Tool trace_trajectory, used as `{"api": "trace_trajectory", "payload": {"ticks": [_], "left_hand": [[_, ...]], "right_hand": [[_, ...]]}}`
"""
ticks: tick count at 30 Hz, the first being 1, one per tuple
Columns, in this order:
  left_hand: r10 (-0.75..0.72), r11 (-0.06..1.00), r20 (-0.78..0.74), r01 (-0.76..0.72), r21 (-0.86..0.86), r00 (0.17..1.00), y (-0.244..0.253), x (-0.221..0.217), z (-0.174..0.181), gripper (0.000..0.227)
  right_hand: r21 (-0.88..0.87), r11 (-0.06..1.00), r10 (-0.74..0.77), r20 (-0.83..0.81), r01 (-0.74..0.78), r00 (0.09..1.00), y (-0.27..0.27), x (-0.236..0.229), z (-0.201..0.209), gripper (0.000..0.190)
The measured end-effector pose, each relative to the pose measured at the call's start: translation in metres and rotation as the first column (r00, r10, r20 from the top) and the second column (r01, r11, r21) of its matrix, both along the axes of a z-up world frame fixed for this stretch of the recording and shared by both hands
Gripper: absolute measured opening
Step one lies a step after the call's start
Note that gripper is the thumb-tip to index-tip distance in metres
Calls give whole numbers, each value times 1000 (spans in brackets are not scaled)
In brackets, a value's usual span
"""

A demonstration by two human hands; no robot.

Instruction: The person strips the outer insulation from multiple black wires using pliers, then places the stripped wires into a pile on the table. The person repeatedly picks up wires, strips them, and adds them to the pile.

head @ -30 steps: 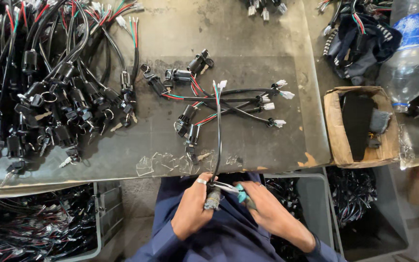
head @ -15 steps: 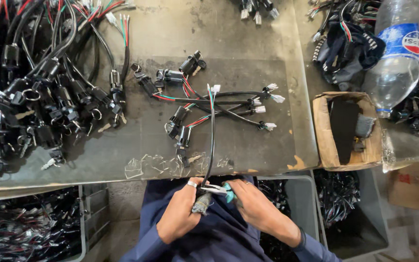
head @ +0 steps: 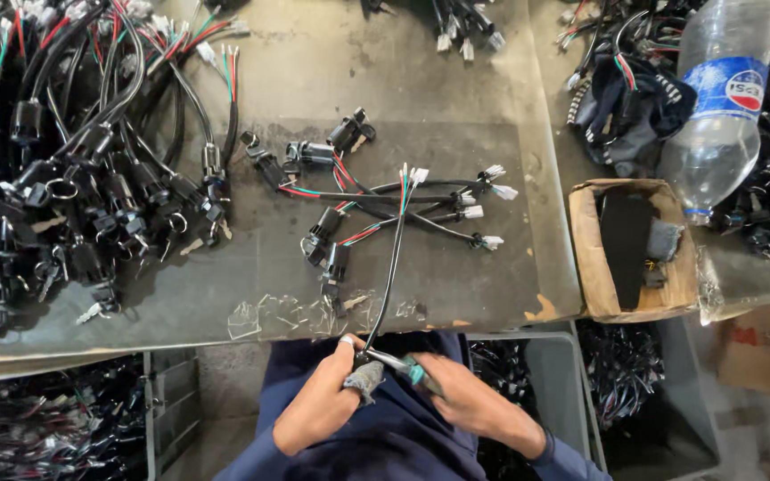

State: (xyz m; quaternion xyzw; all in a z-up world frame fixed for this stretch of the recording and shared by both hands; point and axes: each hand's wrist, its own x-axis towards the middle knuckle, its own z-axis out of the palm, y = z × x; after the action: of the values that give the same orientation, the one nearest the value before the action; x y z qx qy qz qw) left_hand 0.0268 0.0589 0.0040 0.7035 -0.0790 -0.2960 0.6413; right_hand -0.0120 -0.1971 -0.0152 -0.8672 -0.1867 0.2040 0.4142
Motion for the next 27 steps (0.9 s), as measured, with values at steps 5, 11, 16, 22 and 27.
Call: {"api": "trace_trajectory", "payload": {"ticks": [5, 11, 16, 22, 27], "left_hand": [[2, 948, 247, -80, 307, 969, -5, -8, 10, 43], [-12, 912, 240, -87, 400, 971, -4, -6, 21, 50], [-18, 906, 240, -85, 414, 971, -5, -1, 25, 51], [-21, 870, 366, -163, 465, 930, -8, -5, 31, 55], [-67, 816, 408, -185, 547, 910, -10, -5, 34, 63]], "right_hand": [[-25, 995, -94, 99, 97, 991, 9, -5, -3, 44], [-60, 996, -62, 32, 64, 998, 11, -5, 8, 43], [10, 999, -49, 83, 48, 995, 12, 2, 16, 52], [31, 991, -137, 149, 133, 979, 20, -1, 23, 38], [-58, 962, -259, 95, 265, 961, 29, -6, 30, 16]]}}
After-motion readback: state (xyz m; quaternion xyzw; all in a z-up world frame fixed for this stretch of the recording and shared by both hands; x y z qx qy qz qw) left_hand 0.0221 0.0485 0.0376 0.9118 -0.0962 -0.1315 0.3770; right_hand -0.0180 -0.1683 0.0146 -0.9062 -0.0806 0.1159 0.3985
